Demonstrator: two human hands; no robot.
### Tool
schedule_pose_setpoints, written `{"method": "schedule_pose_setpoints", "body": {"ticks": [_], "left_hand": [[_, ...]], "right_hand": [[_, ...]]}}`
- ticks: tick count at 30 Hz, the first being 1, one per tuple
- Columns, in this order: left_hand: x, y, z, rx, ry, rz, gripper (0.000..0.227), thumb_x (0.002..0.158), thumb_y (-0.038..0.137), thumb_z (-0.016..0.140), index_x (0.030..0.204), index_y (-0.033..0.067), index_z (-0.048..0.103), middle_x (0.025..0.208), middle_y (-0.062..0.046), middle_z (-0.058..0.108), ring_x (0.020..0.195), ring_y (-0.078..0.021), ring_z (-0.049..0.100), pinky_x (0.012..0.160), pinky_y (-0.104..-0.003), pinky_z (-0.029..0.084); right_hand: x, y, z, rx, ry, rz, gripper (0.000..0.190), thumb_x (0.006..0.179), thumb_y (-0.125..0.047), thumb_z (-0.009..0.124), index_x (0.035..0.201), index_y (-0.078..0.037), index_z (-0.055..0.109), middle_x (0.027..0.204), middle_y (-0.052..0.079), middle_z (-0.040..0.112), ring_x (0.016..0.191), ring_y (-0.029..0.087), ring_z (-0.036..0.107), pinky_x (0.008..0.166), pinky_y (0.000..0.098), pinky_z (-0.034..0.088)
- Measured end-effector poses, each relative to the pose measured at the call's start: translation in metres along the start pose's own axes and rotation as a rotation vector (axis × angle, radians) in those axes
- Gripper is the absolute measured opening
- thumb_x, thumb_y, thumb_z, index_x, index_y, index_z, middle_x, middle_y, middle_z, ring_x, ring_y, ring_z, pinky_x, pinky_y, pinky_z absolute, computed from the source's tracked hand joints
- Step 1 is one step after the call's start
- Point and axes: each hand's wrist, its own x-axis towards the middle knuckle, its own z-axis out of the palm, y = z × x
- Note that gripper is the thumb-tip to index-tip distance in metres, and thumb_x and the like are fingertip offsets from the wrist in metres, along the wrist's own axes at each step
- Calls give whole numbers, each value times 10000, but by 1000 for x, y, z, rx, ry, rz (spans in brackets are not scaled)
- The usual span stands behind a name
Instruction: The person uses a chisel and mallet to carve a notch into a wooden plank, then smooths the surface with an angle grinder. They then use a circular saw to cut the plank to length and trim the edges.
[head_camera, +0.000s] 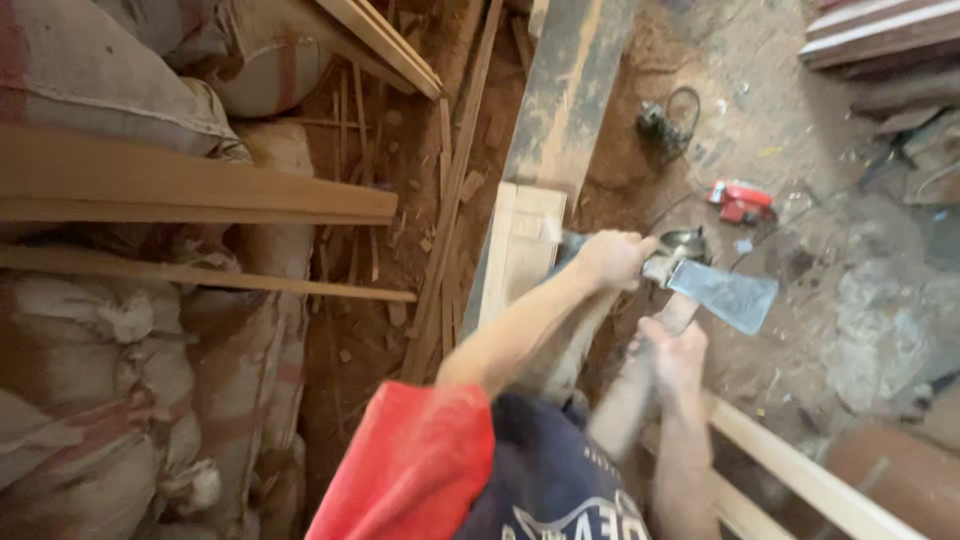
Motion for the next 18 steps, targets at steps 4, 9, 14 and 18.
{"method": "schedule_pose_setpoints", "body": {"ticks": [4, 9, 14, 18], "left_hand": [[5, -16, -21, 65, 49, -23, 376, 612, 272, 772, 956, 159, 670, 808, -121, 722, 754, -342, 733, 664, -492, 583], [3, -8, -11, -17, 74, -23, 383, 635, 241, 753, 1008, 178, 690, 818, -108, 727, 748, -335, 731, 656, -478, 584], [-10, -12, -3, 22, -36, -35, 421, 643, 274, 778, 1026, 133, 672, 841, -132, 728, 775, -345, 730, 668, -477, 583], [-4, -26, 16, 188, -190, -106, 365, 740, 310, 787, 1022, 116, 662, 896, -139, 737, 822, -355, 732, 712, -491, 584]], "right_hand": [[-15, -7, -41, 36, 106, -99, 178, 890, -87, 689, 1038, -33, 605, 688, 73, 601, 526, 191, 589, 460, 356, 491], [2, -24, -76, 305, 224, -250, 237, 872, -76, 695, 1074, -16, 588, 711, 91, 597, 528, 205, 597, 455, 368, 499], [16, 26, -3, 135, 62, -11, 296, 854, -66, 702, 1110, 1, 570, 735, 109, 594, 530, 219, 605, 451, 379, 506], [3, 56, -29, 75, 48, 98, 312, 840, -55, 691, 1123, -7, 570, 747, 119, 605, 535, 226, 617, 446, 381, 510]]}}
